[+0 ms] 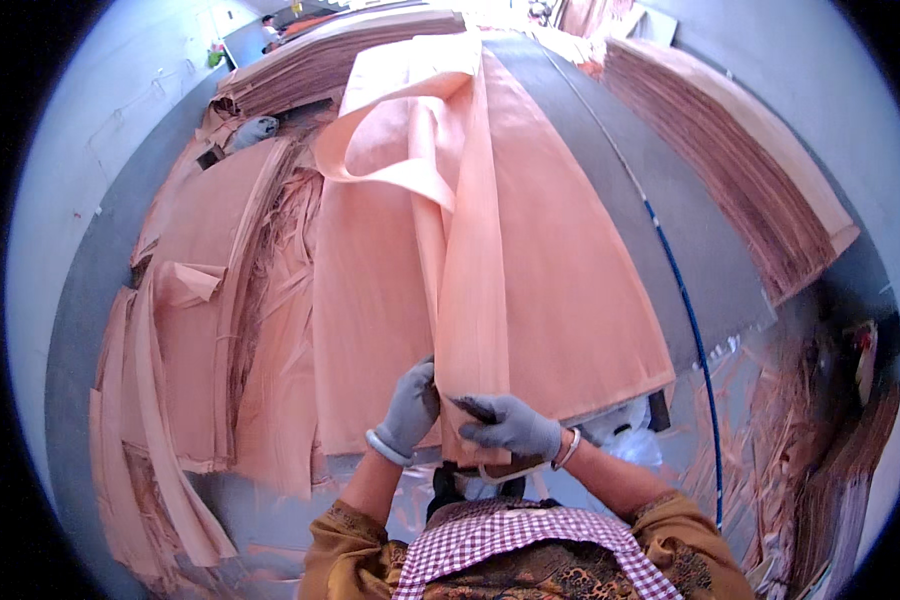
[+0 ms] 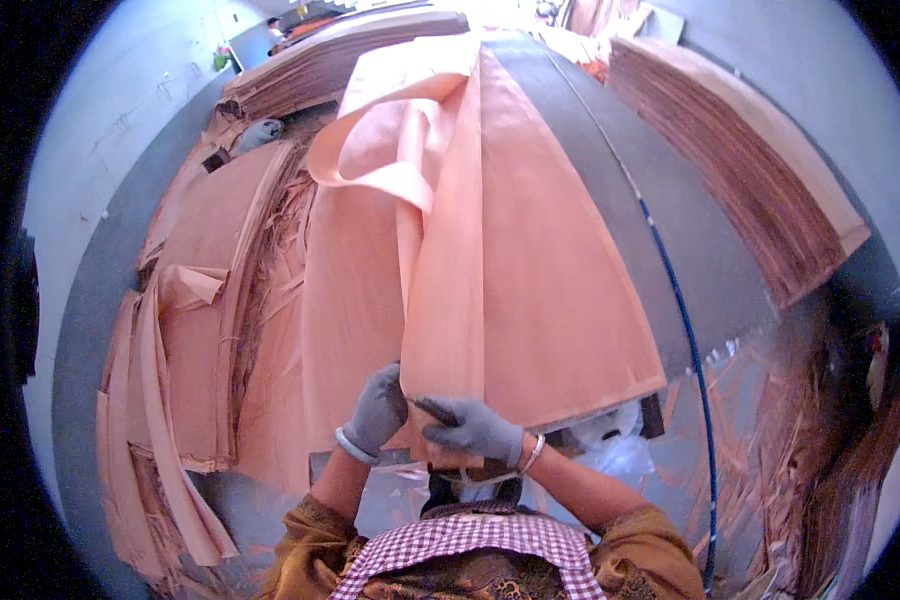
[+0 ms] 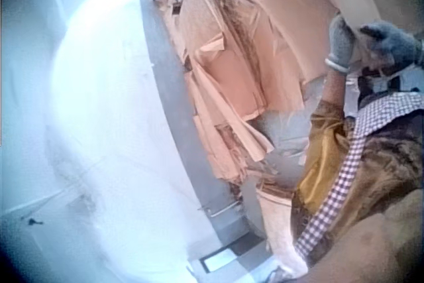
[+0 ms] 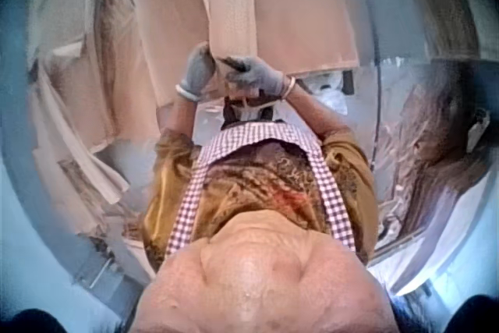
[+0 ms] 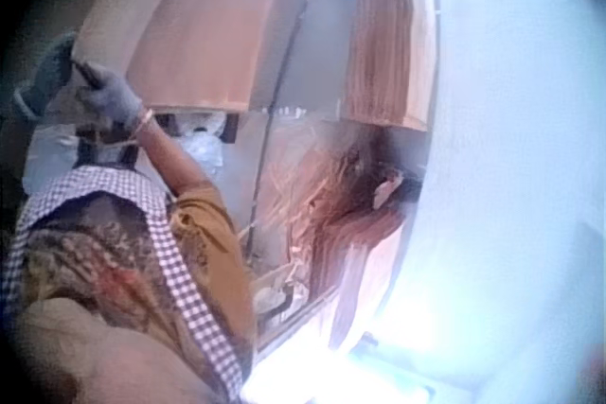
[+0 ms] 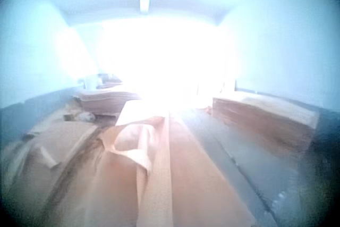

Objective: The person unrolls wood veneer on a table, trims the edges with a utility knife, and applies adhesive tape to secure the sections.

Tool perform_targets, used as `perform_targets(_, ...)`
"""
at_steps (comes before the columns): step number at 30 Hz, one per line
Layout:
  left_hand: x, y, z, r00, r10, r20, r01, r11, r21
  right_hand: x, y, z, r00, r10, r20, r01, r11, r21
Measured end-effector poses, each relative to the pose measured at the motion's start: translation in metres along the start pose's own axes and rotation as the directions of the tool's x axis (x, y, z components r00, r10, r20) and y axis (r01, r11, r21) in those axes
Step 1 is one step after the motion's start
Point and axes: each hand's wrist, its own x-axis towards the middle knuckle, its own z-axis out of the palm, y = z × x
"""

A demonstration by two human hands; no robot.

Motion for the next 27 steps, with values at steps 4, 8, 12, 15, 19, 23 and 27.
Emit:
perform_targets(4,0.003,-0.002,0.0,0.953,-0.269,-0.138,0.259,0.962,-0.086,-0.009,-0.002,-0.002,0.994,0.064,0.093,-0.06,0.997,-0.04)
perform_targets(8,0.007,-0.017,-0.007,0.969,-0.162,-0.187,0.221,0.905,0.364,-0.018,-0.002,-0.006,0.985,0.068,0.16,-0.066,0.998,-0.021)
perform_targets(12,-0.014,-0.005,-0.031,0.966,-0.096,-0.239,0.209,0.834,0.51,-0.013,-0.015,-0.02,0.98,0.024,0.199,0.016,0.981,-0.195)
perform_targets(15,-0.048,0.059,-0.005,0.96,-0.114,-0.257,0.269,0.636,0.724,0.001,-0.025,-0.043,0.927,-0.362,0.097,0.367,0.827,-0.426)
perform_targets(19,-0.109,0.099,0.002,0.969,-0.152,-0.193,0.225,0.237,0.945,0.041,-0.078,-0.026,0.855,-0.487,0.179,0.478,0.603,-0.639)
perform_targets(23,-0.18,0.113,-0.011,0.982,-0.138,-0.129,0.149,0.143,0.978,0.074,-0.108,0.025,0.859,-0.337,0.386,0.503,0.412,-0.76)
perform_targets(27,-0.24,0.137,-0.01,0.913,-0.341,-0.221,0.198,-0.102,0.975,0.115,-0.114,0.091,0.76,-0.205,0.617,0.649,0.194,-0.736)
